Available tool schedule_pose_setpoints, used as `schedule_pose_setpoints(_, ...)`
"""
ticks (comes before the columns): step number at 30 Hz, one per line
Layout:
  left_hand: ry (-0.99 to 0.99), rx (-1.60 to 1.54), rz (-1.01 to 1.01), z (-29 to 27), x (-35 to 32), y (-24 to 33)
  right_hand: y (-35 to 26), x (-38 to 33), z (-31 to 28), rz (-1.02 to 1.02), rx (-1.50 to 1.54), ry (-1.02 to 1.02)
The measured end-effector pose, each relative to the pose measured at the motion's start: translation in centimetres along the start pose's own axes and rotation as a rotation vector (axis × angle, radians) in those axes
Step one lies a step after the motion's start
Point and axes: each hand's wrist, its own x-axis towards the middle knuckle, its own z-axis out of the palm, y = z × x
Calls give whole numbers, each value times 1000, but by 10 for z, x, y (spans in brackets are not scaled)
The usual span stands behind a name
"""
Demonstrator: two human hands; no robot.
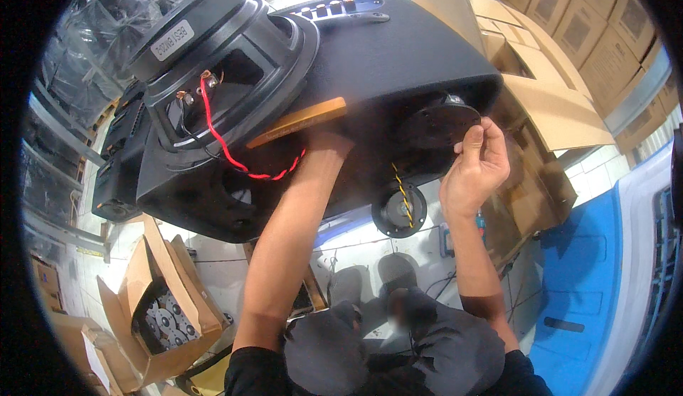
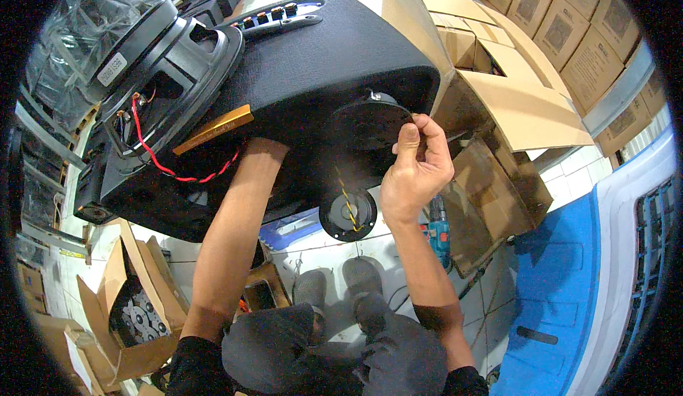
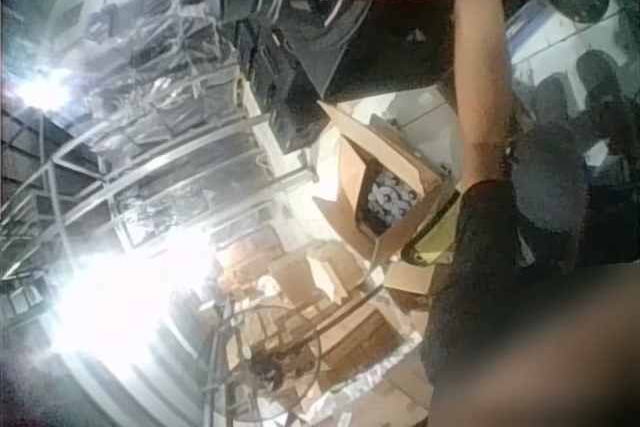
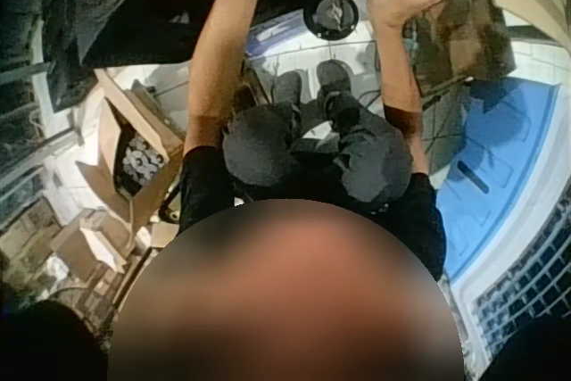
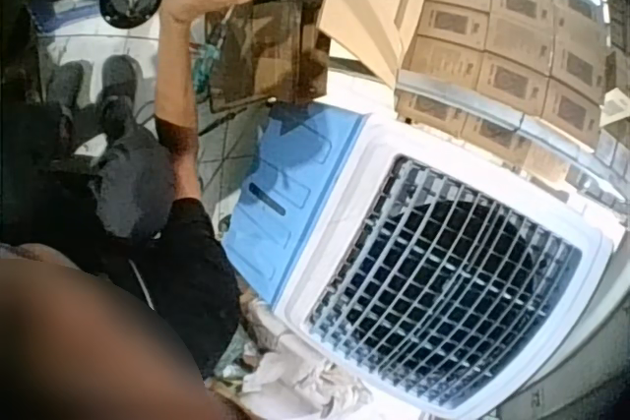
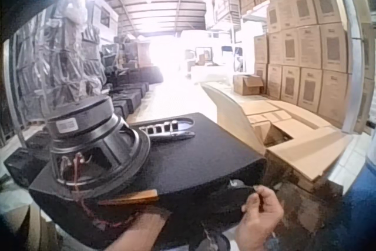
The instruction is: The person sits on the floor and assembles a speaker by soldering wires to a small driver and attaching it to the speaker enclosure. They use a soldering iron and handle wires and speaker components throughout the process.
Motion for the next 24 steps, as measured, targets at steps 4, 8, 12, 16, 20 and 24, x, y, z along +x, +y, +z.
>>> schedule_pose_setpoints(4, 1, 5, -7, 0, 2, 3, -3, 0, 0, 11, 14, -35)
schedule_pose_setpoints(8, 0, 19, -11, -2, 4, 6, -7, 2, 4, 25, -7, -48)
schedule_pose_setpoints(12, -10, 59, -8, -1, 8, 7, -15, 6, 5, 77, -53, -84)
schedule_pose_setpoints(16, -21, 165, 18, 0, 14, 12, -22, 12, 8, 121, -76, -116)
schedule_pose_setpoints(20, -29, 248, 34, -3, 10, 16, -29, 16, 8, 160, -141, -109)
schedule_pose_setpoints(24, -92, 436, 70, -6, 0, 7, -27, 22, 11, -127, -364, -88)
